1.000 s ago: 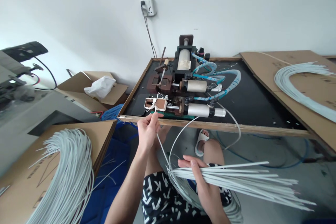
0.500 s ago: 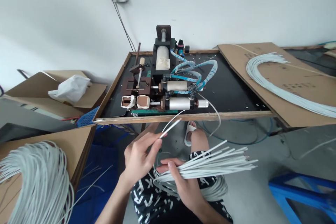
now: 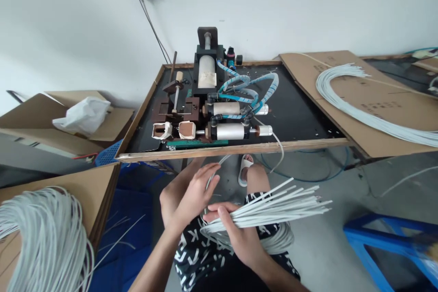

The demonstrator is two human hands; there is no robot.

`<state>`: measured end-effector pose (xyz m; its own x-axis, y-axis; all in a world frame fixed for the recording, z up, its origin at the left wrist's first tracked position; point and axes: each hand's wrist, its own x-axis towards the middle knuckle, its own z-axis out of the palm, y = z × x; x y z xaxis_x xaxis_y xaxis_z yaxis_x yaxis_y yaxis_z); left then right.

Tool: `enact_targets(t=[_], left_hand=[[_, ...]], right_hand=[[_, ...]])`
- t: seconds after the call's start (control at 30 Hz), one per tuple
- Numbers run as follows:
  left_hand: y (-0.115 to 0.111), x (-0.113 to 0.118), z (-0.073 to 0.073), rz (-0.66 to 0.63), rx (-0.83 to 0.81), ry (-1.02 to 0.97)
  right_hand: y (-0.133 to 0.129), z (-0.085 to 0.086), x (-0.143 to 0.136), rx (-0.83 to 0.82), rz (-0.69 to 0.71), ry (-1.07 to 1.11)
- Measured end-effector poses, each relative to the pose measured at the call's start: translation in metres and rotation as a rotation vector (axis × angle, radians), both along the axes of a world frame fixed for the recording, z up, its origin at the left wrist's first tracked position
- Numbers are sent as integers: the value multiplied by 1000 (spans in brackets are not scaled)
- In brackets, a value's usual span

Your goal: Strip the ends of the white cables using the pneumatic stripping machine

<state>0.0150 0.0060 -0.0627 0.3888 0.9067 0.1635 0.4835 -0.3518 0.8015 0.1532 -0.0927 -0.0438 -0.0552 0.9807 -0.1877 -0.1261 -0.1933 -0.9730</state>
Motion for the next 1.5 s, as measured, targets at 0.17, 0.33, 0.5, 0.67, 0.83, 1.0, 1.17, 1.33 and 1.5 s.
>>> enact_targets(t=[0.17,0.33,0.5,0.67,0.83,1.0,1.17,1.33,1.5], left_hand=[[-13,-3,56,-310,-229,-213],[-24,5,59,-251,-257,-234],[-30,8,39,26,-320,-403],[-22,-2,20,404,-125,-593],[-6,-14,12,603,-58,-587],[-1,-11,10,648,-12,-640],[4,-15,11,739,1,-638],[15,-20,22,734,30,-637],[19,-20,30,742,48,-625]], right_hand=[[11,0,-1,175,66,-186],[16,0,-1,223,96,-184],[16,-2,1,166,37,-149],[13,-12,7,-15,-83,45],[14,-18,17,-83,-119,128],[14,-13,19,-72,-100,97],[13,-6,15,-39,-120,69],[16,8,15,-20,-117,81],[23,14,16,14,-64,69]])
